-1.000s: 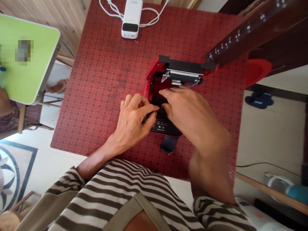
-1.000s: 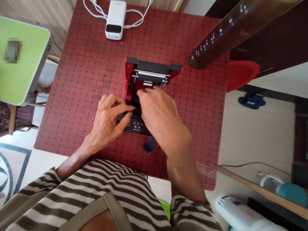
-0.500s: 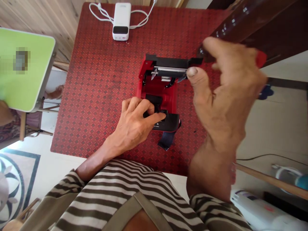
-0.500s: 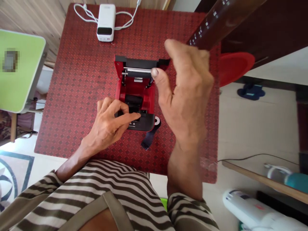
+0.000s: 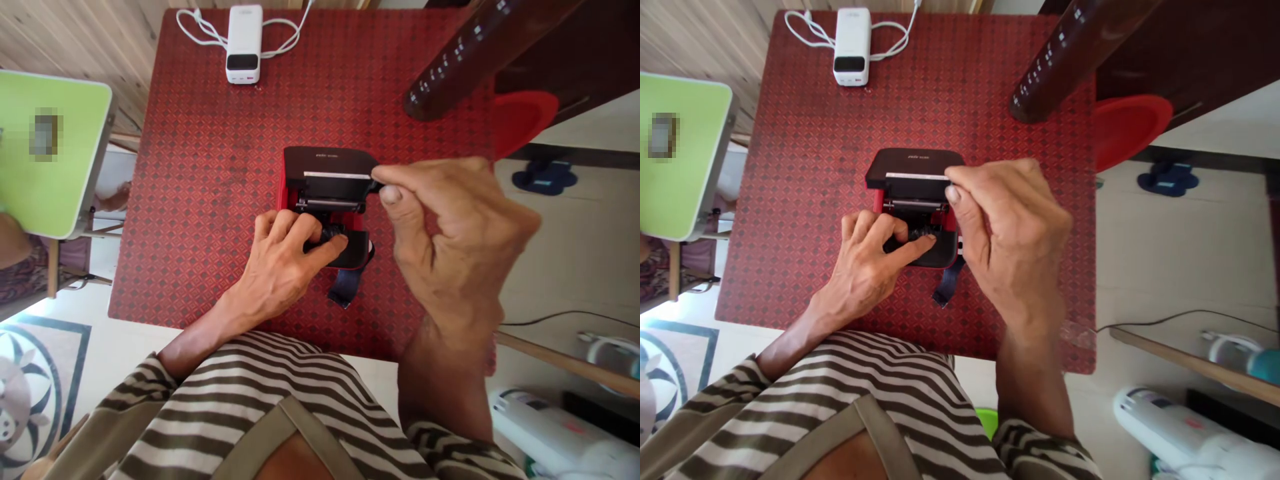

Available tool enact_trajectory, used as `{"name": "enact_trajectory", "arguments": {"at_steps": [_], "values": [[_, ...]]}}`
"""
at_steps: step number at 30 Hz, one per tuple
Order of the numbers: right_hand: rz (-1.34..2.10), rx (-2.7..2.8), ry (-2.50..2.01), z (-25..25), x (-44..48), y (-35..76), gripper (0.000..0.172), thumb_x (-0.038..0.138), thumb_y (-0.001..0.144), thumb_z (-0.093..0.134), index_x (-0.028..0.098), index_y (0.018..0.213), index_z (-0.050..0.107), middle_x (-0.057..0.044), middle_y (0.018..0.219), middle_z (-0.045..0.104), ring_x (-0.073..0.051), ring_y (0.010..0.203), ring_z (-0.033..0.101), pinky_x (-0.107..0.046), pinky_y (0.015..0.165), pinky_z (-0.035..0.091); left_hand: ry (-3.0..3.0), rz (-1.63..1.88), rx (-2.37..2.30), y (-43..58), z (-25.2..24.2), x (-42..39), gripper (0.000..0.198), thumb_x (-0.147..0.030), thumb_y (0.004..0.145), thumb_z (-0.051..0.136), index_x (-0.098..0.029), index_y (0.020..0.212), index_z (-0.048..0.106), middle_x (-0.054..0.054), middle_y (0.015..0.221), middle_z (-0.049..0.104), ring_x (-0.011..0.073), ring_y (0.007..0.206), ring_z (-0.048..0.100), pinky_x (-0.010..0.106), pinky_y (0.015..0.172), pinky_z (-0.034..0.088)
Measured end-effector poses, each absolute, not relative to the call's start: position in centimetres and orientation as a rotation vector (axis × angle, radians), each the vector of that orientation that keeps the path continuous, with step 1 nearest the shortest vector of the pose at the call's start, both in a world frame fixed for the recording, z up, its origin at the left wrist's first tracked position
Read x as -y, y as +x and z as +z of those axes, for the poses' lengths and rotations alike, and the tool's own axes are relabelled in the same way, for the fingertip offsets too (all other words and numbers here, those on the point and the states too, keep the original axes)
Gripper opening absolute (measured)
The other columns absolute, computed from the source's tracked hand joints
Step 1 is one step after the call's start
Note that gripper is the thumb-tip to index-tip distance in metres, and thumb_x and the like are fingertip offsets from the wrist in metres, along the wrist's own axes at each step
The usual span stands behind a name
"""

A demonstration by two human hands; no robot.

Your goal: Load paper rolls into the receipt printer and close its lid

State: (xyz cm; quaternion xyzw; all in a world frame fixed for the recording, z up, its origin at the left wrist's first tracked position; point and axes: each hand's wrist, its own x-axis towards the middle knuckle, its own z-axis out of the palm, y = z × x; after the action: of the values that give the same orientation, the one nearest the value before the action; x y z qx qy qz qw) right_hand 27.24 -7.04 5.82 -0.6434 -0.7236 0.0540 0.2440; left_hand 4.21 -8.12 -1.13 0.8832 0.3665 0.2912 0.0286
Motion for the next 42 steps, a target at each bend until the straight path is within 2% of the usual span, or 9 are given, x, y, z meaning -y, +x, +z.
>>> {"name": "enact_trajectory", "arguments": {"at_steps": [6, 13, 16, 18, 21, 23, 27, 33, 42], "values": [[0.147, 1.973, -1.471, 3.1, 9.9, 27.7, 0.037, 0.024, 0.129, 0.063, 0.031, 0.141, 0.097, -0.012, 0.125, 0.1, -0.039, 0.122, 0.094, -0.059, 0.112, 0.074, 2.782, 0.911, -1.121, 4.3, -0.6, 8.4, 0.038, -0.009, 0.133, 0.058, -0.025, 0.151, 0.087, 0.006, 0.12, 0.084, 0.0263, 0.115, 0.069, 0.045, 0.11, 0.052], [0.254, 1.981, -1.631, 1.6, 11.2, 27.3, 0.04, 0.029, 0.132, 0.058, 0.034, 0.141, 0.097, -0.01, 0.136, 0.101, -0.039, 0.136, 0.093, -0.064, 0.124, 0.073, 2.679, 0.878, -1.142, 3.8, -0.8, 8.2, 0.042, -0.01, 0.131, 0.064, -0.032, 0.158, 0.087, 0.008, 0.126, 0.085, 0.0285, 0.12, 0.07, 0.049, 0.107, 0.053], [0.258, 1.964, -1.63, 1.6, 11.3, 27.2, 0.04, 0.029, 0.132, 0.058, 0.033, 0.14, 0.097, -0.009, 0.136, 0.101, -0.038, 0.136, 0.093, -0.063, 0.124, 0.073, 2.51, 0.923, -1.092, 3.4, -0.2, 8.0, 0.034, -0.025, 0.134, 0.067, -0.033, 0.162, 0.085, 0.008, 0.129, 0.084, 0.0275, 0.118, 0.073, 0.049, 0.103, 0.056], [0.258, 1.951, -1.645, 1.6, 11.3, 27.2, 0.039, 0.03, 0.133, 0.058, 0.033, 0.139, 0.096, -0.009, 0.136, 0.101, -0.038, 0.137, 0.093, -0.063, 0.124, 0.074, 2.342, 1.026, -1.107, 3.1, -0.2, 7.6, 0.034, -0.043, 0.137, 0.066, -0.034, 0.164, 0.083, 0.008, 0.137, 0.083, 0.028, 0.123, 0.075, 0.051, 0.108, 0.061], [0.25, 1.926, -1.663, 1.4, 11.5, 27.2, 0.038, 0.031, 0.132, 0.059, 0.034, 0.139, 0.096, -0.009, 0.135, 0.101, -0.038, 0.137, 0.094, -0.064, 0.123, 0.074, 2.096, 1.193, -1.336, 2.4, -2.0, 6.5, 0.05, -0.065, 0.136, 0.064, -0.037, 0.177, 0.073, 0.012, 0.164, 0.078, 0.0343, 0.149, 0.072, 0.058, 0.121, 0.065], [0.232, 1.92, -1.645, 1.2, 11.5, 27.2, 0.037, 0.03, 0.132, 0.06, 0.034, 0.139, 0.096, -0.008, 0.134, 0.101, -0.039, 0.135, 0.094, -0.065, 0.122, 0.075, 2.008, 1.118, -1.388, 1.8, -4.2, 5.5, 0.071, -0.074, 0.135, 0.06, -0.04, 0.196, 0.048, 0.014, 0.193, 0.063, 0.0384, 0.168, 0.065, 0.061, 0.129, 0.066], [0.196, 1.926, -1.577, 0.7, 11.7, 27.3, 0.036, 0.027, 0.131, 0.061, 0.034, 0.141, 0.095, -0.009, 0.135, 0.101, -0.038, 0.135, 0.095, -0.064, 0.121, 0.075, 1.764, 1.053, -1.246, 0.8, -8.4, 4.2, 0.082, -0.08, 0.131, 0.066, -0.042, 0.197, 0.038, 0.019, 0.199, 0.06, 0.0378, 0.175, 0.071, 0.054, 0.129, 0.071], [0.195, 1.913, -1.648, -0.2, 12.1, 27.2, 0.037, 0.029, 0.131, 0.061, 0.035, 0.145, 0.095, -0.01, 0.134, 0.101, -0.04, 0.135, 0.095, -0.067, 0.122, 0.076, 1.633, 1.003, -1.193, 0.9, -9.2, 4.3, 0.071, -0.065, 0.132, 0.072, -0.042, 0.193, 0.045, 0.019, 0.196, 0.066, 0.0344, 0.172, 0.077, 0.049, 0.127, 0.074], [0.246, 1.818, -1.656, -0.4, 12.7, 26.7, 0.037, 0.031, 0.129, 0.061, 0.036, 0.147, 0.093, -0.012, 0.143, 0.099, -0.041, 0.141, 0.093, -0.071, 0.129, 0.071, 1.515, 1.096, -1.095, 1.1, -8.9, 5.1, 0.071, -0.078, 0.126, 0.075, -0.039, 0.183, 0.061, 0.016, 0.187, 0.077, 0.0346, 0.166, 0.082, 0.05, 0.127, 0.074]]}}
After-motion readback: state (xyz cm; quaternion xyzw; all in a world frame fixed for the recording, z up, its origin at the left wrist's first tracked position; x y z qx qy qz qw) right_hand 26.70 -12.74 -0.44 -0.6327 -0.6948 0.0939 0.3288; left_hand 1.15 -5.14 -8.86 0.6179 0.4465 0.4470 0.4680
